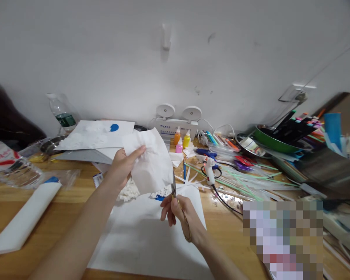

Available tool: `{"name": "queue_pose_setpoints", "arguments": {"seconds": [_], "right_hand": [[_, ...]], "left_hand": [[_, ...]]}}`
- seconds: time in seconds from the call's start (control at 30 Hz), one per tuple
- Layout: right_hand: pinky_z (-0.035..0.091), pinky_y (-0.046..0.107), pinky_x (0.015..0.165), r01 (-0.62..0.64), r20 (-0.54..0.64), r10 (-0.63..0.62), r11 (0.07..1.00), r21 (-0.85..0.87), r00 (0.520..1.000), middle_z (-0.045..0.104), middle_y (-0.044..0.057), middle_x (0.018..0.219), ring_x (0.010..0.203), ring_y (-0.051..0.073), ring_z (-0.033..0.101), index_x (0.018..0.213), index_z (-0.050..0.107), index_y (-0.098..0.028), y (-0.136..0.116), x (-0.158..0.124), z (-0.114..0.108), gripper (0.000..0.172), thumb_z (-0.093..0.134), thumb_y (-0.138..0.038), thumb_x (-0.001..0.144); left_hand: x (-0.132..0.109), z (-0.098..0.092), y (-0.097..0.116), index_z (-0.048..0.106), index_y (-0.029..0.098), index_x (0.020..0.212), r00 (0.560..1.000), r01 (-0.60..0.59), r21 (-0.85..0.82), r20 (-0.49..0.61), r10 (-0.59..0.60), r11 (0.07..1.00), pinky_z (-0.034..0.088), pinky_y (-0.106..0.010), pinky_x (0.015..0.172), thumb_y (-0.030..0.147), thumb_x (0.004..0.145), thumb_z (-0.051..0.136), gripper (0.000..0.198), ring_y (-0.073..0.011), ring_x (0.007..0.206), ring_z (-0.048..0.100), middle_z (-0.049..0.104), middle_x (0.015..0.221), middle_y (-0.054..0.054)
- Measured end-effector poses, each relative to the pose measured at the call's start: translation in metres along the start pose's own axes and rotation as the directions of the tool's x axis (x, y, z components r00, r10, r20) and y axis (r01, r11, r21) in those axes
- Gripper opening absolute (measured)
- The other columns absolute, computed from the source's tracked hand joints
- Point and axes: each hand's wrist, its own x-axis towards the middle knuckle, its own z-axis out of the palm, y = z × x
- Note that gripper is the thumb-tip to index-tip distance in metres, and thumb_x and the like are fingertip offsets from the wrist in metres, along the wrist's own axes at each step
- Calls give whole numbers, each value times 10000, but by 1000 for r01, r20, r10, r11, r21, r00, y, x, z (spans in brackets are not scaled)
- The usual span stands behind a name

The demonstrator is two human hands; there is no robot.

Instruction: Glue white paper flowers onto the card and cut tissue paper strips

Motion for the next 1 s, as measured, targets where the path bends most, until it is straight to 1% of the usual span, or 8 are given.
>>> {"name": "queue_pose_setpoints", "arguments": {"seconds": [0.13,0.3,0.47,0.6,0.77,0.9,1.0], "right_hand": [[299,198,392,2,-18,-2,1000,-4,1000,562,40,550,392,75,399,750,523,-110,1,1,0,594,318,-667,737],[288,194,382,-7,-23,7,1000,-16,1000,549,33,524,377,70,387,735,520,-109,1,0,-1,590,312,-662,744],[274,186,363,-41,-26,40,999,-8,999,511,4,470,349,63,372,709,513,-117,-1,0,-1,604,314,-687,719],[247,175,331,-80,-38,80,997,5,996,488,-12,422,313,57,358,672,499,-123,0,0,0,602,338,-703,692],[238,163,308,-102,-35,102,995,23,994,479,-22,390,287,53,352,650,498,-128,4,0,0,556,378,-668,708],[243,157,300,-118,-43,119,993,24,992,483,-23,382,278,53,357,646,499,-130,5,0,0,548,383,-662,710],[234,153,286,-126,-58,128,992,27,990,483,-23,375,268,52,355,632,492,-132,5,0,0,554,393,-674,691]], "left_hand": [[-1,3,-1,632,103,899,1000,1,37,19,-2,999,503,-257,654,308,589,687,375,-214,791,629,683,830,-86],[-1,2,-1,636,116,910,1000,-11,58,-2,11,998,493,-258,702,303,593,684,371,-218,845,620,684,855,-87],[0,1,-3,633,103,922,1000,-31,70,-1,31,997,496,-270,698,320,587,684,403,-237,872,612,674,913,-112],[2,-2,-5,633,112,920,998,-56,88,4,55,995,493,-265,697,331,598,672,391,-232,881,610,665,955,-103],[4,-4,-9,644,145,890,989,-133,174,-45,143,976,496,-254,674,348,603,659,352,-231,872,611,671,950,-75],[4,-4,-8,657,168,857,984,-150,188,-64,164,971,493,-236,668,332,603,659,302,-212,843,619,680,925,-51],[4,-4,-8,655,163,865,984,-156,193,-54,170,969,495,-243,664,337,610,653,308,-214,838,620,680,922,-53]]}}
